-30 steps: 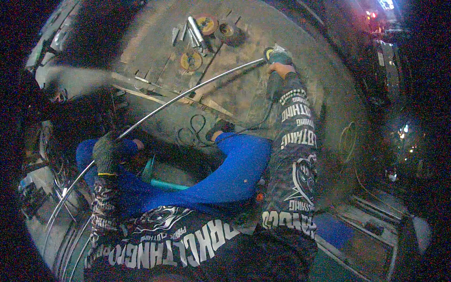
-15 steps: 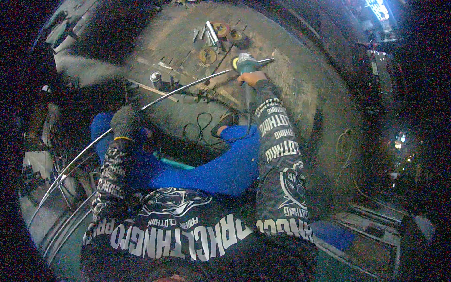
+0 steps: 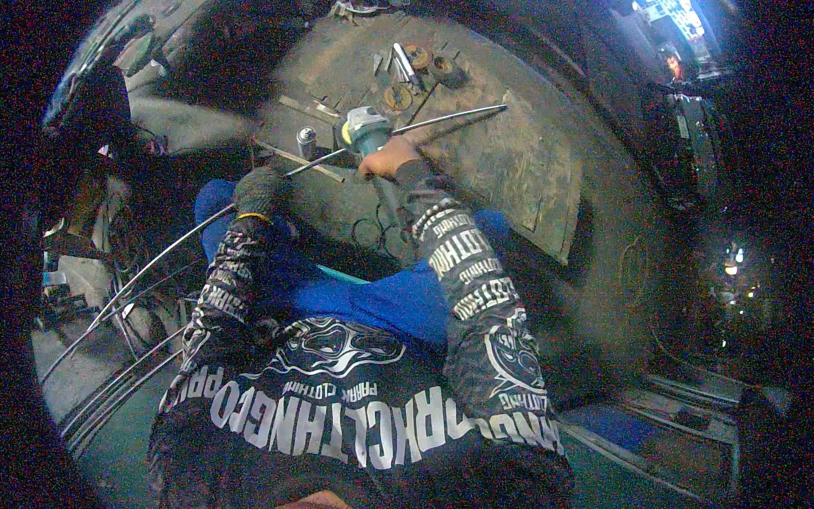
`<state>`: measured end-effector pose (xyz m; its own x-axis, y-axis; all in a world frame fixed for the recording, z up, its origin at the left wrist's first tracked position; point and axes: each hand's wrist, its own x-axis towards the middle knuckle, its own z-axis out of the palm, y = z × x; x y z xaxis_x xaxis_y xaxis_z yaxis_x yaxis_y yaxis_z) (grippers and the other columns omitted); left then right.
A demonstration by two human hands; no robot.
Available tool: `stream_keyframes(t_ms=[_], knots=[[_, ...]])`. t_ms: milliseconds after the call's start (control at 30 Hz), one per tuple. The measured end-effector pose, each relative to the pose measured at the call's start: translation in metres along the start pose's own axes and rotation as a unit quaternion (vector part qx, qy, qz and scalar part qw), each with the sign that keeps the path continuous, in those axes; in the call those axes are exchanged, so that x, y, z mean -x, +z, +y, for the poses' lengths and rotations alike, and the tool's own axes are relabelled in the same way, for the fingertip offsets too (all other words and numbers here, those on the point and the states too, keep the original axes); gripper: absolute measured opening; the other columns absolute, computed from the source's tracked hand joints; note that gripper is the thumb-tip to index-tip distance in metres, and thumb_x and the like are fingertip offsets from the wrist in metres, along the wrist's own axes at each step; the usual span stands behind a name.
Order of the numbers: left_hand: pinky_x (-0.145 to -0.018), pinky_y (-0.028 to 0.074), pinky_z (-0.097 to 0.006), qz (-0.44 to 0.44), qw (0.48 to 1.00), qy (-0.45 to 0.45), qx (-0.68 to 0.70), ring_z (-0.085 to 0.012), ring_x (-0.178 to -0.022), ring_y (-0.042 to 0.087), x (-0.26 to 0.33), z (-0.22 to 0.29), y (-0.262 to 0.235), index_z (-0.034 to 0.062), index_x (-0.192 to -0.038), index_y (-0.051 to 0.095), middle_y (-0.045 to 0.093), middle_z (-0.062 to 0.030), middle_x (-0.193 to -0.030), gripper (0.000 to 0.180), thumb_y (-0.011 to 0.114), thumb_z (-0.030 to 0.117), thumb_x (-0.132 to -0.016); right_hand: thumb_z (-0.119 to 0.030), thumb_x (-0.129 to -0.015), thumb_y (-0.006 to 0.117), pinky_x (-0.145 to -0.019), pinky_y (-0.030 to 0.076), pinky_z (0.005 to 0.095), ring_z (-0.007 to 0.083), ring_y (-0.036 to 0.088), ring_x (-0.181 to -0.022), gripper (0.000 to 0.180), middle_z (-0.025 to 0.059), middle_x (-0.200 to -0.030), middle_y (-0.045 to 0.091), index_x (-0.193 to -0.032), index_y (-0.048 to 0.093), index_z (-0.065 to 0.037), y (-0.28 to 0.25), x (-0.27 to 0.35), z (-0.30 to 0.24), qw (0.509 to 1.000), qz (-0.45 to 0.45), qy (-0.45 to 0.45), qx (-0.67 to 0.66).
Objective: The person sits on the floor and uses an angle grinder to smooth a long metal rod, holding it with one hand and moving the grinder along its length. The rod is repositioned several times to grind different sections.
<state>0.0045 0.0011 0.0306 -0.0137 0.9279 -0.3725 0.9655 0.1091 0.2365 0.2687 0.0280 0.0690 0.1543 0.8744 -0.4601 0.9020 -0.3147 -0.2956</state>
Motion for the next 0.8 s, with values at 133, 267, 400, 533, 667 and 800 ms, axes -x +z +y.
stream_keyframes(t_ms=[133,267,400,533,667,800], knots=[[-0.082,0.053,-0.047,0.015,1.000,0.007,0.008,-0.0364,-0.095,0.066,-0.005,0.005,0.003,0.0087,-0.096,0.073,0.069,-0.0184,-0.100,0.032,0.055,0.032,-0.083,-0.037,-0.047,0.084,-0.079,0.054,0.0381,0.0344,0.067,-0.093,0.070,0.0261,-0.102,0.067,-0.094,0.066,0.012,0.004,0.010,-0.022,1.000,-0.013,-0.010,-0.023],[-0.080,0.053,-0.047,0.060,0.998,0.028,0.013,-0.0370,-0.093,0.067,-0.009,0.006,0.008,0.0086,-0.093,0.074,0.069,-0.0183,-0.098,0.031,0.056,0.031,-0.082,-0.036,-0.048,0.085,-0.078,0.054,0.0377,0.0336,0.067,-0.091,0.068,0.0250,-0.099,0.067,-0.093,0.066,0.011,0.007,0.018,-0.033,0.998,-0.043,-0.045,-0.013],[-0.079,0.053,-0.049,0.045,0.998,0.035,-0.012,-0.0372,-0.092,0.066,-0.012,-0.008,0.014,0.0076,-0.092,0.073,0.069,-0.0191,-0.097,0.031,0.057,0.031,-0.080,-0.036,-0.047,0.084,-0.079,0.054,0.0379,0.0340,0.067,-0.092,0.070,0.0256,-0.100,0.067,-0.096,0.066,0.011,0.011,0.023,-0.030,0.999,-0.032,-0.032,-0.029],[-0.081,0.052,-0.048,0.036,0.998,0.058,-0.007,-0.0372,-0.094,0.066,-0.016,-0.018,0.026,0.0081,-0.093,0.073,0.068,-0.0200,-0.098,0.031,0.057,0.031,-0.080,-0.034,-0.048,0.084,-0.080,0.054,0.0378,0.0332,0.068,-0.092,0.068,0.0247,-0.099,0.068,-0.097,0.066,0.010,0.004,0.018,-0.005,0.999,-0.033,0.006,-0.017],[-0.084,0.052,-0.047,0.068,0.996,0.051,0.012,-0.0372,-0.098,0.065,-0.012,-0.018,0.026,0.0081,-0.104,0.069,0.068,-0.0189,-0.104,0.034,0.060,0.030,-0.079,-0.036,-0.049,0.084,-0.083,0.055,0.0387,0.0315,0.067,-0.097,0.068,0.0245,-0.105,0.067,-0.097,0.067,0.009,-0.013,0.003,0.038,0.999,-0.004,0.049,-0.018],[-0.081,0.052,-0.048,-0.011,0.999,0.028,-0.034,-0.0363,-0.097,0.065,0.002,-0.018,0.011,0.0171,-0.115,0.065,0.069,-0.0140,-0.103,0.036,0.059,0.033,-0.083,-0.037,-0.047,0.083,-0.080,0.054,0.0381,0.0324,0.067,-0.093,0.070,0.0240,-0.102,0.067,-0.096,0.066,0.010,-0.036,-0.022,0.085,0.995,0.052,0.087,-0.023]])
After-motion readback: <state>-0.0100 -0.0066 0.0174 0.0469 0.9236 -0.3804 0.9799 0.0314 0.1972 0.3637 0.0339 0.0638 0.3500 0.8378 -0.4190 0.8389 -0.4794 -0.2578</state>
